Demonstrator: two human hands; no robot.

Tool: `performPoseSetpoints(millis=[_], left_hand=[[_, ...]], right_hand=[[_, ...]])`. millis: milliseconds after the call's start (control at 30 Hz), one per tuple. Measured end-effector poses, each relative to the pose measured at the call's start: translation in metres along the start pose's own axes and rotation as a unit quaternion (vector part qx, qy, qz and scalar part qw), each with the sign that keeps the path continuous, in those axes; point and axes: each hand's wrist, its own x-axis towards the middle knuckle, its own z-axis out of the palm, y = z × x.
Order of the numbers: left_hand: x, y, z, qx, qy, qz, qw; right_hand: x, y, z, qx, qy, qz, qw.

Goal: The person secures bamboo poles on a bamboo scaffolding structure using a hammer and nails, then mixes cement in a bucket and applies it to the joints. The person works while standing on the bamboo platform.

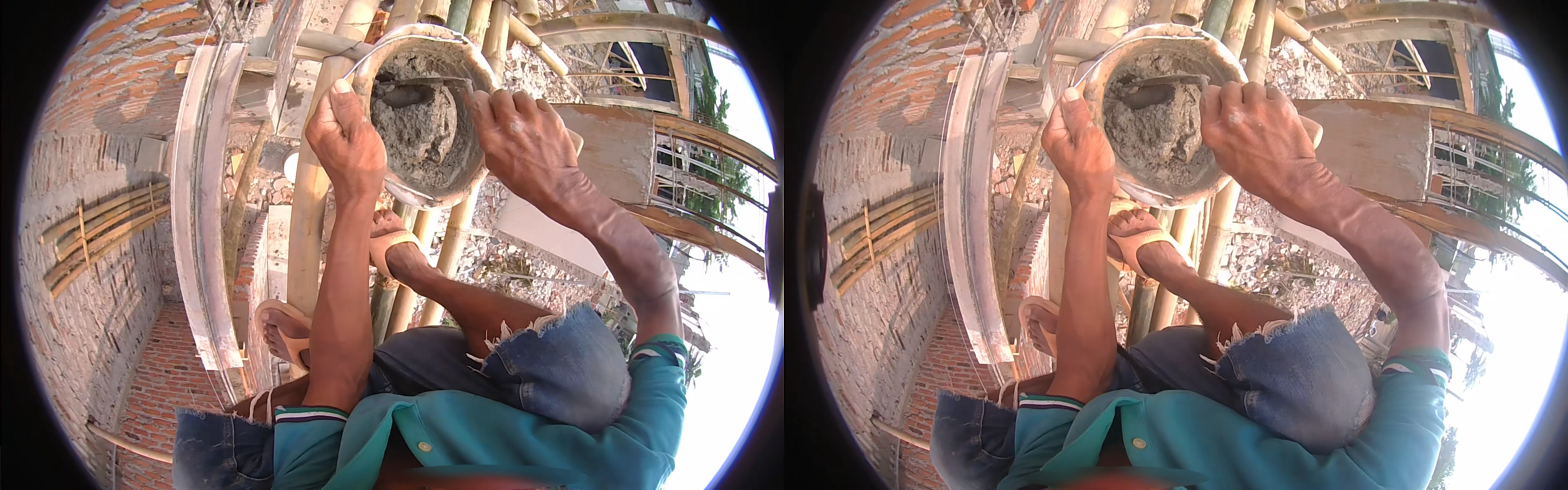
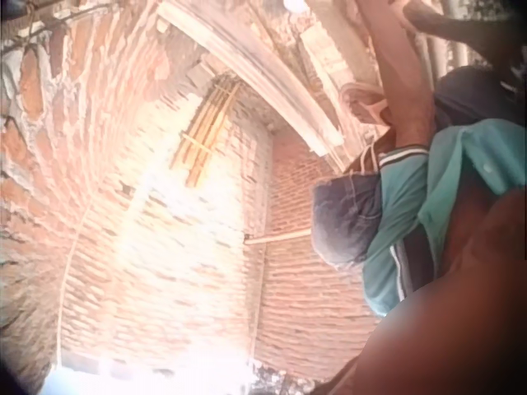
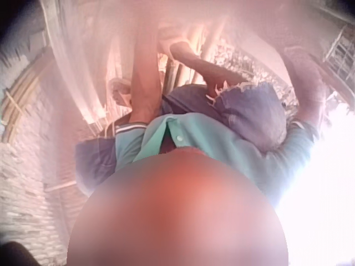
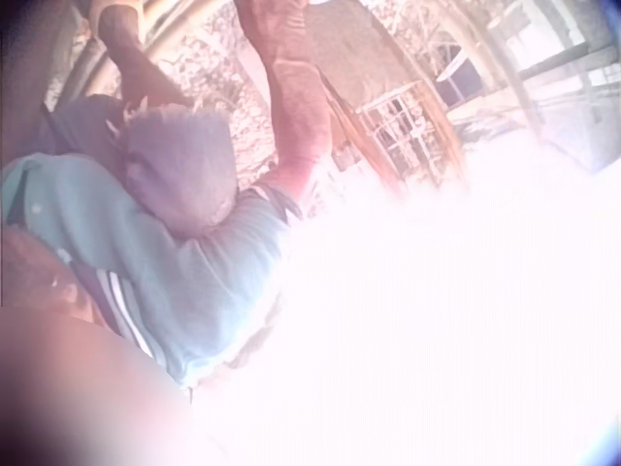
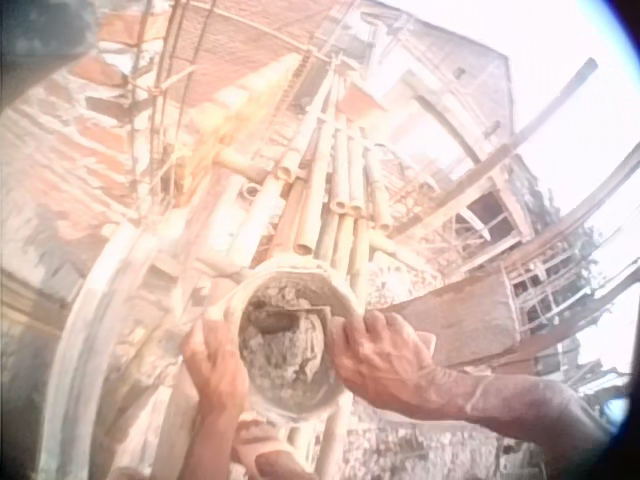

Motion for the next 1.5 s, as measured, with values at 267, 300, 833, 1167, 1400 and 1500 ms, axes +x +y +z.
performPoseSetpoints(millis=[267, 300, 833, 1167, 1400, 1500], left_hand=[[-0.011, 0.006, 0.009, 0.008, 0.014, 0.032, 0.999], [-0.011, 0.006, 0.008, 0.021, -0.003, 0.041, 0.999], [-0.022, 0.011, 0.022, 0.037, -0.004, 0.062, 0.997], [-0.011, 0.011, 0.013, 0.03, 0.025, 0.035, 0.999], [-0.002, 0.006, -0.001, 0.009, 0.001, -0.033, 0.999], [-0.003, 0.006, -0.005, 0.012, -0.002, -0.041, 0.999]], right_hand=[[-0.012, 0.048, -0.057, 0.051, -0.082, 0.246, 0.964], [0.001, 0.045, -0.052, 0.059, -0.122, 0.226, 0.965], [-0.023, 0.041, 0.068, 0.205, -0.236, 0.095, 0.945], [-0.036, 0.027, 0.017, 0.581, -0.435, 0.204, 0.657], [-0.013, 0.003, 0.017, 0.798, -0.434, 0.313, 0.275], [-0.025, 0.012, 0.018, 0.815, -0.408, 0.325, 0.252]])
